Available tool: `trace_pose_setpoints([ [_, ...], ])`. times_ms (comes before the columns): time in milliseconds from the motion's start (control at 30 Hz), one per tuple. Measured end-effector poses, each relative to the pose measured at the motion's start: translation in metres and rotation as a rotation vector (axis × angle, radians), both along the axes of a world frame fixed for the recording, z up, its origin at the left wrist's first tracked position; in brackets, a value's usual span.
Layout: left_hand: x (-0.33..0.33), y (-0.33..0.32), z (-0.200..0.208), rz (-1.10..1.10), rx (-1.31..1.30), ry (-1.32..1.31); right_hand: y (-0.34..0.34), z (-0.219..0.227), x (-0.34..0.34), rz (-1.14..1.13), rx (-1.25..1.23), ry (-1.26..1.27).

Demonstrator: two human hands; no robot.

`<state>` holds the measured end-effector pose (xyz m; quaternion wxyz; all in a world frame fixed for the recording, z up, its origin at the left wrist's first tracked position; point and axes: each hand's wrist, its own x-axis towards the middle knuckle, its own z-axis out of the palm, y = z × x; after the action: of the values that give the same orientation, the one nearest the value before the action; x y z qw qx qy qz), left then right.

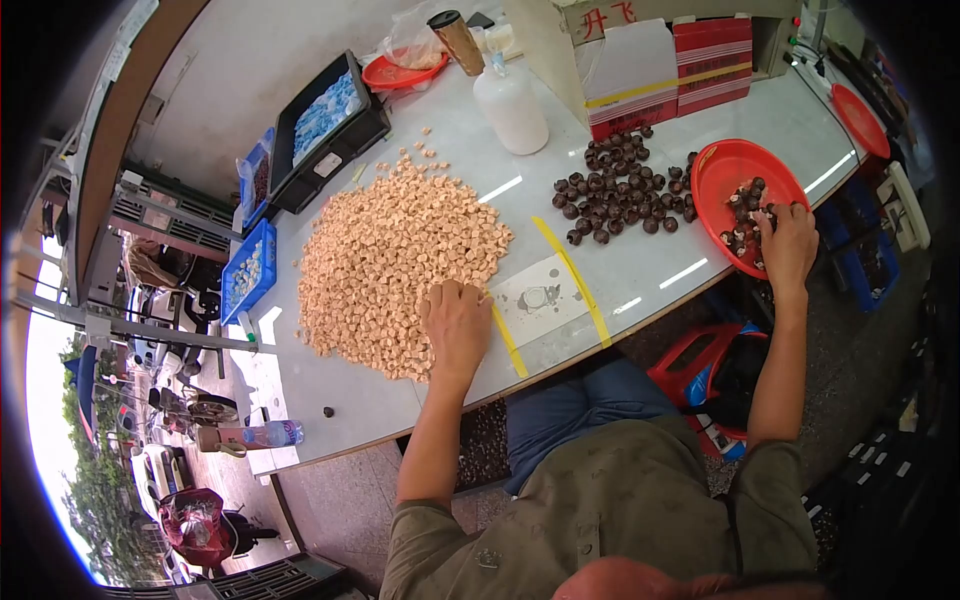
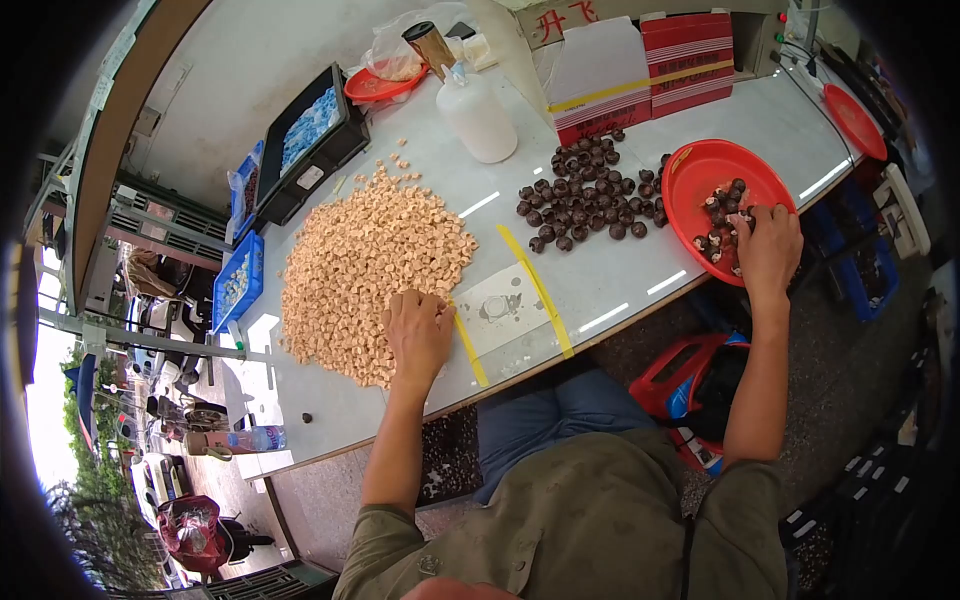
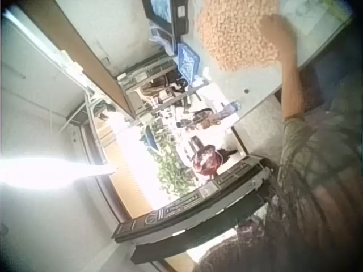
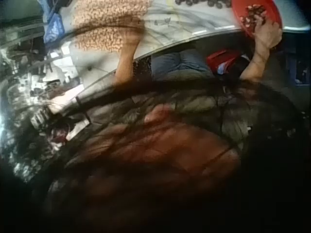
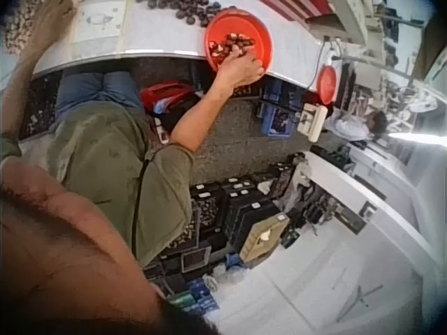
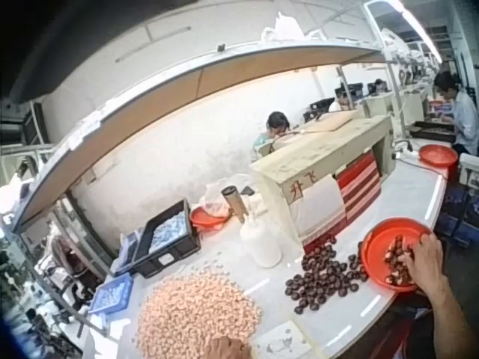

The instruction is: The person assembles small plastic toy components by hand, inserting pink plastic pins into brown spherical parts.

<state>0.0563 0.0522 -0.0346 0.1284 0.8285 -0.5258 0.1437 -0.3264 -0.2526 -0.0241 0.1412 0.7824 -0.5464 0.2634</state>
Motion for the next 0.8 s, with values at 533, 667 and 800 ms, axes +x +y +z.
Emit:
trace_pose_setpoints([
  [533, -0.029, 0.000, -0.004, -0.100, -0.199, 0.379, 0.089, -0.032, 0.164, 0.805, 0.110, -0.255],
  [667, -0.040, 0.010, -0.004, -0.012, -0.126, 0.247, 0.094, -0.039, 0.169, 0.832, 0.107, -0.276],
  [800, -0.045, 0.016, 0.002, -0.009, -0.092, 0.212, 0.094, -0.048, 0.168, 0.855, 0.146, -0.250],
])
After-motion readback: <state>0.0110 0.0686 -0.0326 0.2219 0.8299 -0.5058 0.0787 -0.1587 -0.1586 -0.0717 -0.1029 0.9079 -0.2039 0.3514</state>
